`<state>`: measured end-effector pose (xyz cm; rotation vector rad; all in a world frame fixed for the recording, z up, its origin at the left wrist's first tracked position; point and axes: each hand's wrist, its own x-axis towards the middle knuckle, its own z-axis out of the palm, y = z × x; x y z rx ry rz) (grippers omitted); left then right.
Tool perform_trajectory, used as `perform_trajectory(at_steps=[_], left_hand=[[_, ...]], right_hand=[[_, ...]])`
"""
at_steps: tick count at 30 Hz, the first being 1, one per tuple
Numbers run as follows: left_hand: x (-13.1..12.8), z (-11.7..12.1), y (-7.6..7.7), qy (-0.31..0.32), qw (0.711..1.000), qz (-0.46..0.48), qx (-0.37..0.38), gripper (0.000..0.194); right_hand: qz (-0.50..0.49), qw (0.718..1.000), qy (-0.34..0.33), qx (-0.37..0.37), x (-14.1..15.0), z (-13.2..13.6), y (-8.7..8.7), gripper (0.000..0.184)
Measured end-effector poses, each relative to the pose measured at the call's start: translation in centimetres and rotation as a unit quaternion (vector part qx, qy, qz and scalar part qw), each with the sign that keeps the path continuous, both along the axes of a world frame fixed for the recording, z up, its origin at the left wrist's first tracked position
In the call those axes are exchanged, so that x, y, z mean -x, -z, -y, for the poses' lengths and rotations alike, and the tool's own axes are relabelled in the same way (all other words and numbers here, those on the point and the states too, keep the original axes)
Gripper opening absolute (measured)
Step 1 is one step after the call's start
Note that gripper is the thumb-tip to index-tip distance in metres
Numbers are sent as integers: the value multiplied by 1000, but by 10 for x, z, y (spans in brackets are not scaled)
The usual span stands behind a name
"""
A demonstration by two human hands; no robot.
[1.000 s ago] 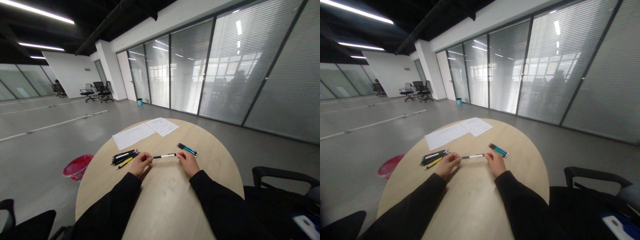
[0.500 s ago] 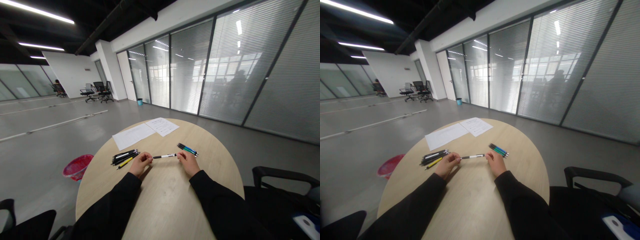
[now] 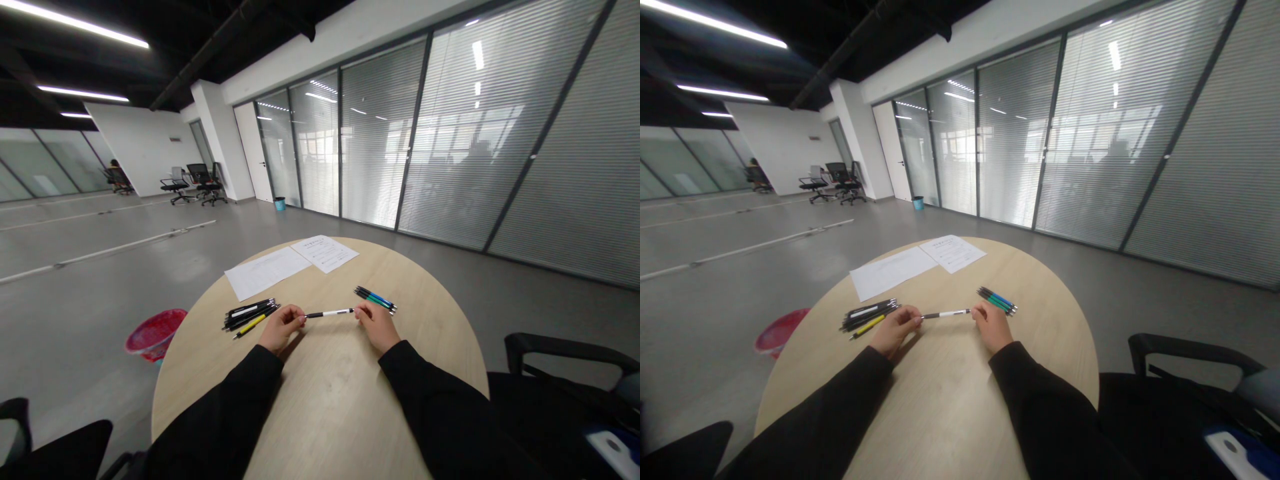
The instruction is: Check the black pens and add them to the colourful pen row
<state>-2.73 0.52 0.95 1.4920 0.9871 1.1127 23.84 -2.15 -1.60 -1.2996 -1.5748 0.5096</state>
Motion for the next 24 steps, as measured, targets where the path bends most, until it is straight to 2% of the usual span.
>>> perform_trajectory(at_steps=[24], left_hand=[[-1, 0, 0, -4, 1000, -4, 2, 28]], right_hand=[[14, 1000, 2, 0, 1, 1, 0, 24]])
